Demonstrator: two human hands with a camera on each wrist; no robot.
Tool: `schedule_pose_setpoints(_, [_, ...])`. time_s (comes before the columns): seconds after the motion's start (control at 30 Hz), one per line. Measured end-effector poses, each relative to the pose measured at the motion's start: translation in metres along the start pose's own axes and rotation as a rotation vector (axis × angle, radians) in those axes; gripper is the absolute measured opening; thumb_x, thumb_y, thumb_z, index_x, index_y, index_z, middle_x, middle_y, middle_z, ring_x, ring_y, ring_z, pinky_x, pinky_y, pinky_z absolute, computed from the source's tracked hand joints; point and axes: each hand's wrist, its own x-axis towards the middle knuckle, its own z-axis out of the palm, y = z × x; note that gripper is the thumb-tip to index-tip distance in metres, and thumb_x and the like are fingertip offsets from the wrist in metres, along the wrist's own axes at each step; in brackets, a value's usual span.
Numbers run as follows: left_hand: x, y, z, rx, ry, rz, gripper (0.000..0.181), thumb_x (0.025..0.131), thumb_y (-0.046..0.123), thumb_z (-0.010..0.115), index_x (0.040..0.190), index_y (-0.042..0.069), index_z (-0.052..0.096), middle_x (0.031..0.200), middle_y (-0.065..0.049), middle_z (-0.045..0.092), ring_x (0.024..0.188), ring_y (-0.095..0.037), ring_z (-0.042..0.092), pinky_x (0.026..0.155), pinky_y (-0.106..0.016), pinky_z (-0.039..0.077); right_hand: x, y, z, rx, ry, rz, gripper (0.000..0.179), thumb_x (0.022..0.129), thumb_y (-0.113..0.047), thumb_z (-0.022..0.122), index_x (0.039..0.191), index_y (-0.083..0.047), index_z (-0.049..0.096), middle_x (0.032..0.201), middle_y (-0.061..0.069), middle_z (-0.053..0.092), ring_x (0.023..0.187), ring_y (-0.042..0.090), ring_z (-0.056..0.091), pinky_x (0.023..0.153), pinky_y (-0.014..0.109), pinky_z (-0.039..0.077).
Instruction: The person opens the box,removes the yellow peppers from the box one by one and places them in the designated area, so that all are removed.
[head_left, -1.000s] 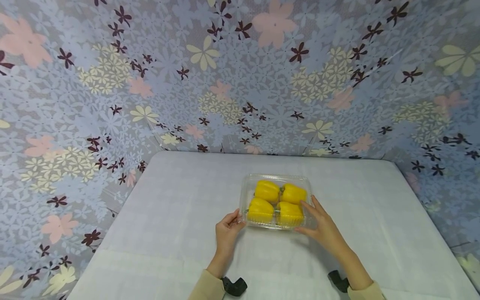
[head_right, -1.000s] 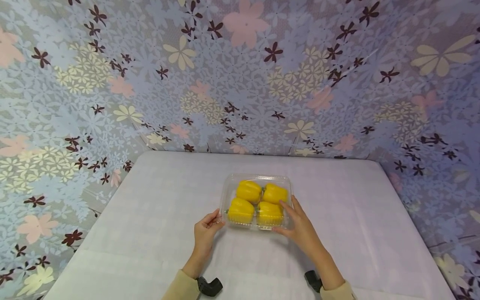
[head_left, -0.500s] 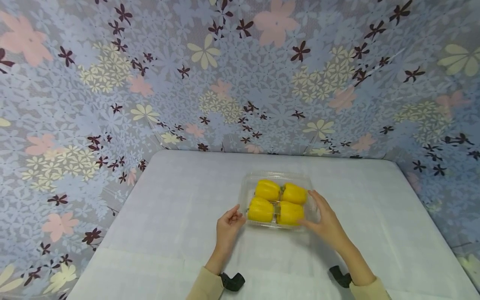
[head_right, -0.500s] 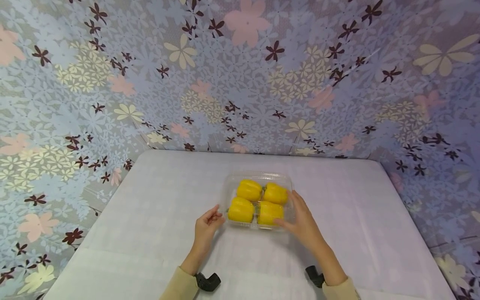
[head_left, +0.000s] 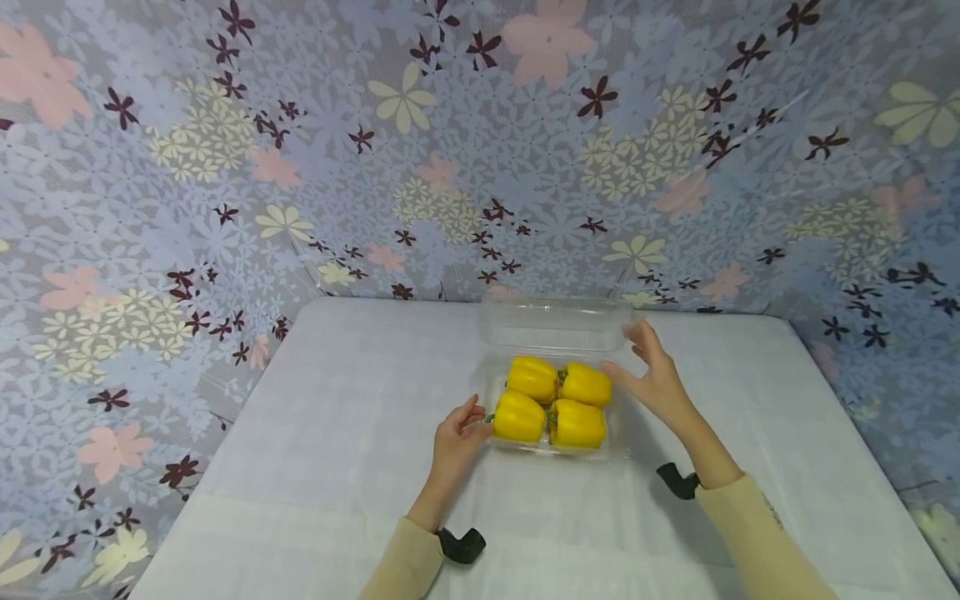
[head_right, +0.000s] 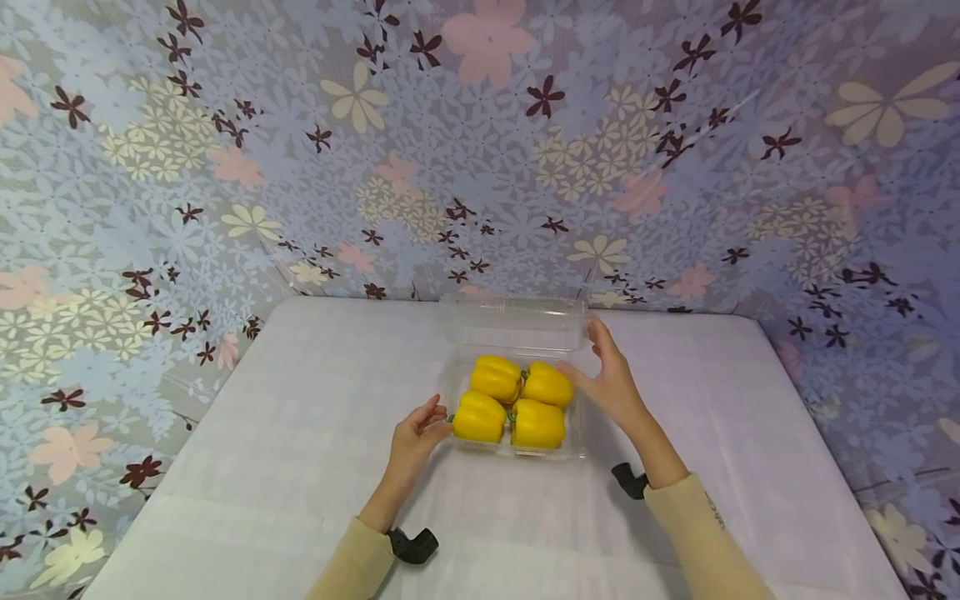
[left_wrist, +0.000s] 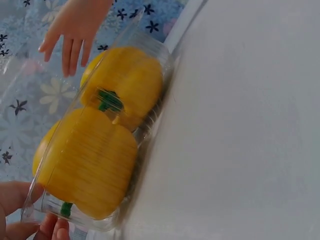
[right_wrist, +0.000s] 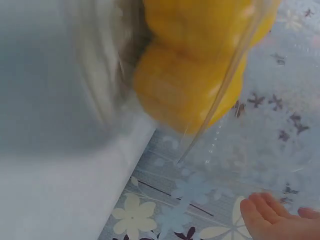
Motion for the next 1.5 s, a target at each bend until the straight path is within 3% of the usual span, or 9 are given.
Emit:
schedule_pose_setpoints(0.1, [-0.004,0.008,0.000,0.009,-0.004,0.000,0.052,0.085,-0.004,0.062,0.133,-0.014,0.045,0.117,-0.031,0.057,0.114,-0.043,0.056,0.098,-0.042,0.050,0.016,0.005,-0.001,0.006,-0.011,0.003,0.093,0.088,-0.016,0.067,0.154,-0.009,0.002,0.150,0.031,0.028,0.137,0.047,0.029,0.110,0.062,0.027])
schedule_pose_setpoints(0.23, [-0.001,-0.001,0.001,0.018,-0.030,0.019,0.053,0.085,-0.006,0.059,0.135,-0.015,0.042,0.116,-0.031,0.054,0.114,-0.045,0.054,0.098,-0.048,0.048,0.034,0.013,0.000,-0.008,-0.039,0.017,0.094,0.090,-0.020,0.066,0.153,-0.007,-0.002,0.151,0.031,0.026,0.138,0.046,0.029,0.111,0.062,0.026])
schedule_pose_setpoints(0.47, [0.012,-0.032,0.003,0.060,-0.085,0.068,0.059,0.087,-0.003,0.057,0.141,-0.011,0.035,0.123,-0.028,0.051,0.115,-0.042,0.052,0.091,-0.023,0.048,0.053,0.027,0.001,-0.019,-0.101,0.054,0.096,0.091,-0.024,0.064,0.151,-0.004,-0.008,0.153,0.033,0.018,0.140,0.047,0.024,0.112,0.062,0.025])
schedule_pose_setpoints(0.7, [0.015,-0.032,0.002,0.031,-0.160,0.072,0.064,0.086,-0.003,0.054,0.144,-0.011,0.027,0.144,-0.028,0.041,0.132,-0.042,0.042,0.105,-0.053,0.041,0.068,0.047,0.002,-0.045,-0.169,0.099,0.094,0.092,-0.027,0.063,0.151,-0.001,-0.005,0.157,0.028,0.009,0.141,0.047,0.021,0.112,0.062,0.025])
schedule_pose_setpoints(0.83, [0.019,-0.027,0.002,0.033,-0.178,0.042,0.069,0.082,-0.004,0.053,0.146,-0.009,0.025,0.147,-0.026,0.038,0.138,-0.039,0.036,0.108,-0.054,0.036,0.075,0.058,0.000,-0.045,-0.220,0.153,0.094,0.092,-0.029,0.062,0.152,-0.005,-0.006,0.159,0.023,0.005,0.142,0.045,0.020,0.112,0.061,0.025])
schedule_pose_setpoints(0.97, [0.020,-0.008,-0.001,0.045,-0.177,0.000,0.068,0.081,-0.006,0.051,0.144,-0.009,0.028,0.146,-0.026,0.040,0.137,-0.039,0.036,0.108,-0.052,0.038,0.079,0.064,-0.001,-0.022,-0.264,0.191,0.095,0.091,-0.032,0.063,0.152,-0.004,-0.005,0.159,0.022,0.004,0.142,0.045,0.020,0.113,0.061,0.024])
schedule_pose_setpoints(1.07, [0.030,-0.004,-0.002,0.072,-0.175,-0.018,0.063,0.084,-0.004,0.048,0.144,-0.010,0.029,0.146,-0.026,0.040,0.137,-0.039,0.036,0.111,-0.053,0.034,0.081,0.065,0.001,-0.028,-0.286,0.215,0.096,0.091,-0.033,0.064,0.152,-0.002,-0.004,0.159,0.024,0.005,0.141,0.047,0.021,0.113,0.060,0.025])
schedule_pose_setpoints(1.23, [0.054,-0.020,0.001,0.114,-0.156,-0.014,0.055,0.093,0.004,0.043,0.145,-0.007,0.030,0.147,-0.021,0.041,0.140,-0.035,0.034,0.117,-0.050,0.023,0.082,0.069,0.008,0.006,-0.328,0.281,0.096,0.092,-0.037,0.062,0.152,-0.003,-0.004,0.159,0.024,0.007,0.142,0.046,0.018,0.113,0.061,0.024])
schedule_pose_setpoints(1.5, [0.065,-0.027,0.008,0.137,-0.063,0.033,0.046,0.101,0.010,0.042,0.143,-0.005,0.035,0.141,-0.021,0.049,0.137,-0.035,0.039,0.114,-0.048,0.032,0.080,0.084,0.015,-0.012,-0.367,0.344,0.093,0.093,-0.043,0.057,0.152,-0.002,-0.001,0.158,0.024,0.010,0.143,0.046,0.018,0.112,0.061,0.027])
